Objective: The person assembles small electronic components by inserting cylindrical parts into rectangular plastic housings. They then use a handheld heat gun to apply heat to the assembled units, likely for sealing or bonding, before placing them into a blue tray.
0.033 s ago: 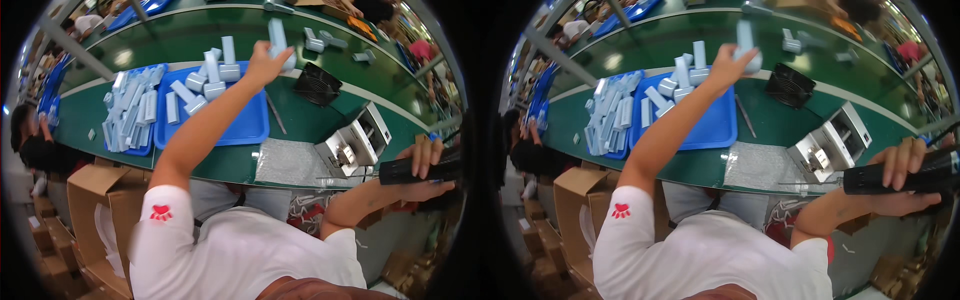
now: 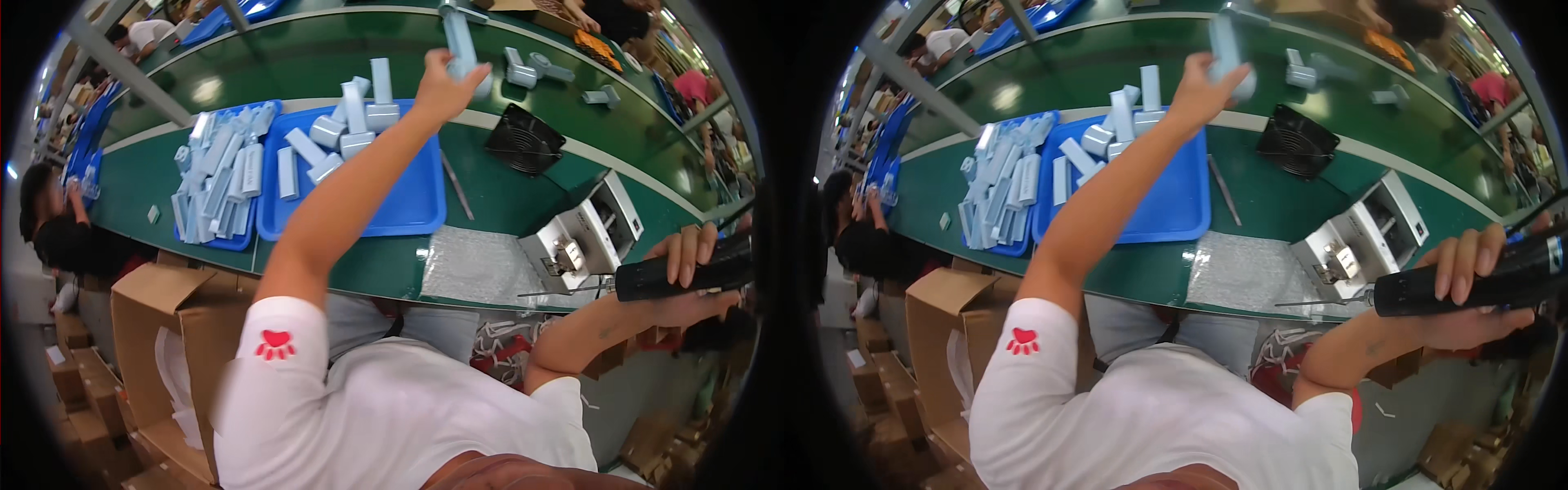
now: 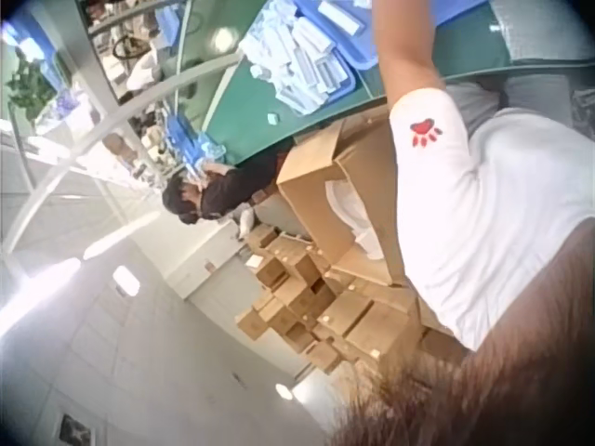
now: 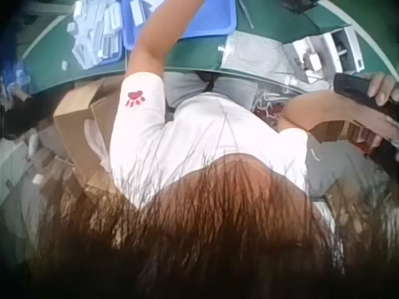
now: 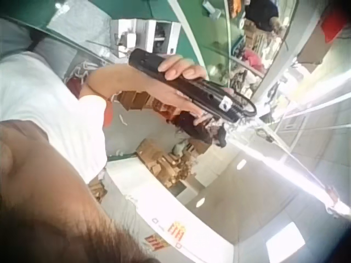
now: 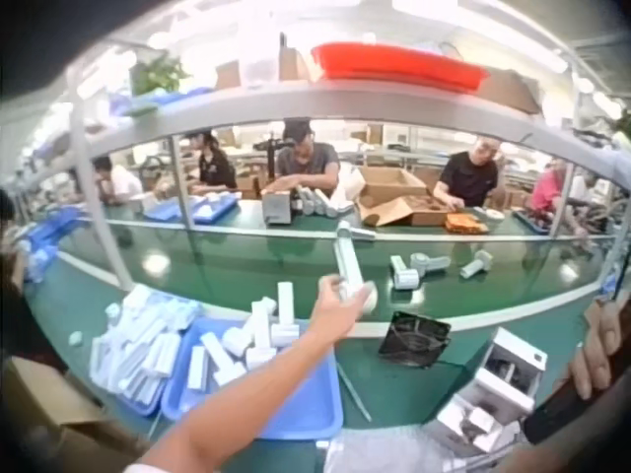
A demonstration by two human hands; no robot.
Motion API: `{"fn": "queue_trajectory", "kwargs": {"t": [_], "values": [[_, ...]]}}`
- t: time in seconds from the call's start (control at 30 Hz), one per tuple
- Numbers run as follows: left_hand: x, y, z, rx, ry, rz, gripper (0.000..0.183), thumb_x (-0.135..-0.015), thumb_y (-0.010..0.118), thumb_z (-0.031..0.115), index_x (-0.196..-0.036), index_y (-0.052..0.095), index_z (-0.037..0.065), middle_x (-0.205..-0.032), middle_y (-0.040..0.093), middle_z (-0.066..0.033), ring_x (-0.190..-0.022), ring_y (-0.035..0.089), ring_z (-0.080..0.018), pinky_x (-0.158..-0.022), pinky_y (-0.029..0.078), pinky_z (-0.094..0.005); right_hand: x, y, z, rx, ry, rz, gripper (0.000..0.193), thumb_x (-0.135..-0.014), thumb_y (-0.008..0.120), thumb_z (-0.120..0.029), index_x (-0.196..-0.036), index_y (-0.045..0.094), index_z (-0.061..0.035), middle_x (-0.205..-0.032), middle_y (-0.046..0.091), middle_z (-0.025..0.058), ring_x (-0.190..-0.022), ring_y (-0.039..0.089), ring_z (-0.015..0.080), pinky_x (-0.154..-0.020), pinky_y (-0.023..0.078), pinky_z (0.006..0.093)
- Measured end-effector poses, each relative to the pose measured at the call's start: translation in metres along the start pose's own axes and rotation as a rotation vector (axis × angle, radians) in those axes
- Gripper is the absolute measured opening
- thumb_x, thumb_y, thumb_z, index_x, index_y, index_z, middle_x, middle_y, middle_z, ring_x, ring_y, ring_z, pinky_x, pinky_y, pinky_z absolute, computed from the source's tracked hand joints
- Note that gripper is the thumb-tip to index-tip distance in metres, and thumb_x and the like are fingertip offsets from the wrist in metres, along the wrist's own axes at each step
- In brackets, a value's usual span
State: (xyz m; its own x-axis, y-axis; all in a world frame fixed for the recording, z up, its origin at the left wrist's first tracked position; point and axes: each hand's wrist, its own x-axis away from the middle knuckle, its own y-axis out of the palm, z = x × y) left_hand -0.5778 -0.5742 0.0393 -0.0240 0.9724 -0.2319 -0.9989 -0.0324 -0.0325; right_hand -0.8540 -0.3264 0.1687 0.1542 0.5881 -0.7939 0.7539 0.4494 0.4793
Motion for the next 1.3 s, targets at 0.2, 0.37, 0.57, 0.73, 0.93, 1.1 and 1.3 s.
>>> {"fn": "queue_trajectory", "kwargs": {"t": [0.2,0.37,0.57,0.73,0.93,1.1,1.3], "values": [[0.029,-0.096,-0.018,-1.023,0.526,0.235,0.066,-0.079,0.083,0.045,-0.126,0.065,0.003,-0.129,0.061,-0.0217,-0.125,0.053,-0.0379,-0.107,0.040,-0.0479,0.023,-0.007,-0.003,0.070,0.096,0.046,0.084,-0.095,0.066,-0.044,-0.152,0.025,0.0006,-0.098,0.044,0.0121,-0.071,0.052,0.0157,-0.061,0.046,0.0283],[0.093,-0.152,-0.043,-1.414,0.245,0.192,0.058,-0.082,0.078,0.059,-0.104,0.073,0.006,-0.125,0.062,-0.0195,-0.120,0.053,-0.0415,-0.097,0.043,-0.0558,0.008,-0.005,-0.003,0.362,-0.047,0.241,0.070,-0.092,0.065,-0.047,-0.138,0.040,-0.0016,-0.100,0.051,0.0145,-0.073,0.053,0.0190,-0.064,0.047,0.0325],[0.101,-0.131,-0.053,-1.272,0.514,0.035,0.059,-0.081,0.084,0.047,-0.113,0.065,0.001,-0.115,0.064,-0.0213,-0.109,0.060,-0.0390,-0.100,0.044,-0.0517,-0.008,0.005,0.018,1.102,-0.130,0.358,0.058,-0.098,0.055,-0.060,-0.110,0.055,-0.0033,-0.087,0.061,0.0128,-0.065,0.057,0.0186,-0.059,0.049,0.0335],[0.114,-0.111,-0.038,-1.095,0.341,0.147,0.064,-0.086,0.081,0.045,-0.123,0.059,-0.002,-0.121,0.066,-0.0215,-0.108,0.067,-0.0376,-0.101,0.048,-0.0477,-0.013,0.007,0.043,1.100,-0.396,0.108,0.051,-0.105,0.051,-0.052,-0.093,0.060,-0.0028,-0.077,0.063,0.0085,-0.056,0.060,0.0139,-0.051,0.051,0.0282],[0.191,-0.064,0.013,-0.592,0.414,0.029,0.068,-0.072,0.096,0.020,-0.125,0.060,-0.002,-0.122,0.066,-0.0189,-0.109,0.066,-0.0282,-0.093,0.053,-0.0380,-0.005,-0.007,0.044,1.178,-0.418,0.025,0.051,-0.108,0.047,-0.050,-0.096,0.059,-0.0024,-0.080,0.063,0.0104,-0.055,0.060,0.0142,-0.051,0.051,0.0281],[0.252,-0.001,-0.024,-0.372,0.297,-0.261,0.060,-0.075,0.091,0.015,-0.124,0.062,-0.002,-0.112,0.068,-0.0166,-0.100,0.066,-0.0299,-0.088,0.053,-0.0386,0.004,0.015,0.055,1.239,-0.398,0.037,0.054,-0.106,0.047,-0.054,-0.092,0.058,-0.0025,-0.079,0.062,0.0110,-0.055,0.059,0.0145,-0.051,0.050,0.0274],[0.253,0.015,-0.035,-0.255,0.290,-0.271,0.038,-0.079,0.083,0.007,-0.113,0.067,0.000,-0.111,0.068,-0.0144,-0.098,0.066,-0.0277,-0.086,0.051,-0.0346,0.019,0.006,0.045,1.301,-0.162,0.399,0.059,-0.103,0.050,-0.061,-0.090,0.057,-0.0044,-0.079,0.061,0.0084,-0.055,0.057,0.0139,-0.055,0.050,0.0264]]}}
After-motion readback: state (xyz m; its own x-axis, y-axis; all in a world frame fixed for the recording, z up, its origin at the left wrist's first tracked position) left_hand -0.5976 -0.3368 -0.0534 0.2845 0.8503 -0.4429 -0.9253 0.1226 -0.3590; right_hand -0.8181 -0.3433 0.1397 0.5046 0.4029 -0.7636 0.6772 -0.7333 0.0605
